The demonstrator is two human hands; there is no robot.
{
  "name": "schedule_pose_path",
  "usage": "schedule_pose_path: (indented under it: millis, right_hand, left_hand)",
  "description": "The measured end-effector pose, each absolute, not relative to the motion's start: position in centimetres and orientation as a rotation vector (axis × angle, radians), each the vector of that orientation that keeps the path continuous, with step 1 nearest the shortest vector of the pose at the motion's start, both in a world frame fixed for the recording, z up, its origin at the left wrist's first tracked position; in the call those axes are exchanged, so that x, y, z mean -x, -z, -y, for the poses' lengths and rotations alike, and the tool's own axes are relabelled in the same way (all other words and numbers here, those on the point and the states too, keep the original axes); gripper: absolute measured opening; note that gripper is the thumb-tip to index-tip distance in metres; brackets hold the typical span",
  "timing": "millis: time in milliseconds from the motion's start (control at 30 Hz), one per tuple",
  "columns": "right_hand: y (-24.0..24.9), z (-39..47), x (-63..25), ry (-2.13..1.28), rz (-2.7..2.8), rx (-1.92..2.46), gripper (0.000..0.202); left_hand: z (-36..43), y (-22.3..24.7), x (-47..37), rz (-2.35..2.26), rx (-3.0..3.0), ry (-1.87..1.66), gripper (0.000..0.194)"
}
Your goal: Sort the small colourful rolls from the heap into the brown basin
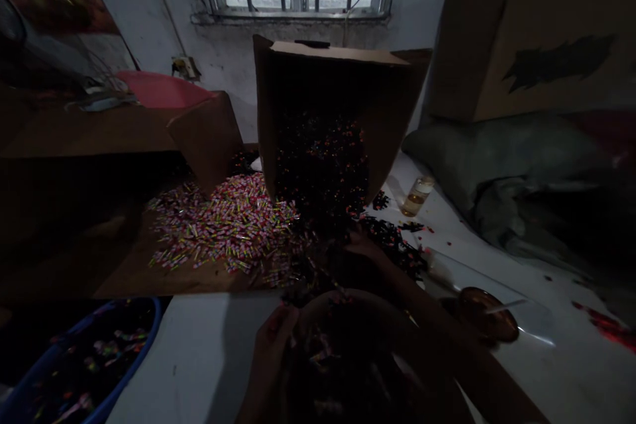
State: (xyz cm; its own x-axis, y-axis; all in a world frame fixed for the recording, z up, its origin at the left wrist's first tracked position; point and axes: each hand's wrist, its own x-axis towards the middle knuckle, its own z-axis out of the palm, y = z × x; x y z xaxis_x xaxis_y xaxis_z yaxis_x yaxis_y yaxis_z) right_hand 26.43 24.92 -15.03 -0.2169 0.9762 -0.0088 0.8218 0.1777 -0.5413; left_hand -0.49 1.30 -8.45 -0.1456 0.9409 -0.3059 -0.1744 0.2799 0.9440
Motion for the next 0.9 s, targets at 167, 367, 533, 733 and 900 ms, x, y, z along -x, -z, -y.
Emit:
schedule_pose_path:
  millis: [167,367,533,733,900]
  right_hand:
    - [15.4,-24.5,-24.7,-0.612,2.029,2.061,0.045]
    - [12.9,-25.0,-24.1,-0.696,1.964,2.005,0.040]
    - [10.2,-25.1,-25.2,-0.800,1.729,1.741,0.045]
    - [9.1,-23.8,-25.3,-0.944,1.284,1.433,0.060]
    - [10.2,-22.7,-25.3,-1.128,0.983,1.248,0.049]
  left_hand:
    - [-1.1,8.6,0.2,-1.312,-0.741,-1.190,0.049]
    - [-1.2,9.1,0.0,-1.282,-0.724,-1.242,0.050]
    - [-1.2,8.8,-0.1,-1.271,-0.721,-1.258,0.054]
    - [-0.8,8.3,-0.1,-1.254,-0.671,-1.241,0.059]
    - [-0.5,7.6,0.2,-1.326,-0.743,-1.208,0.060]
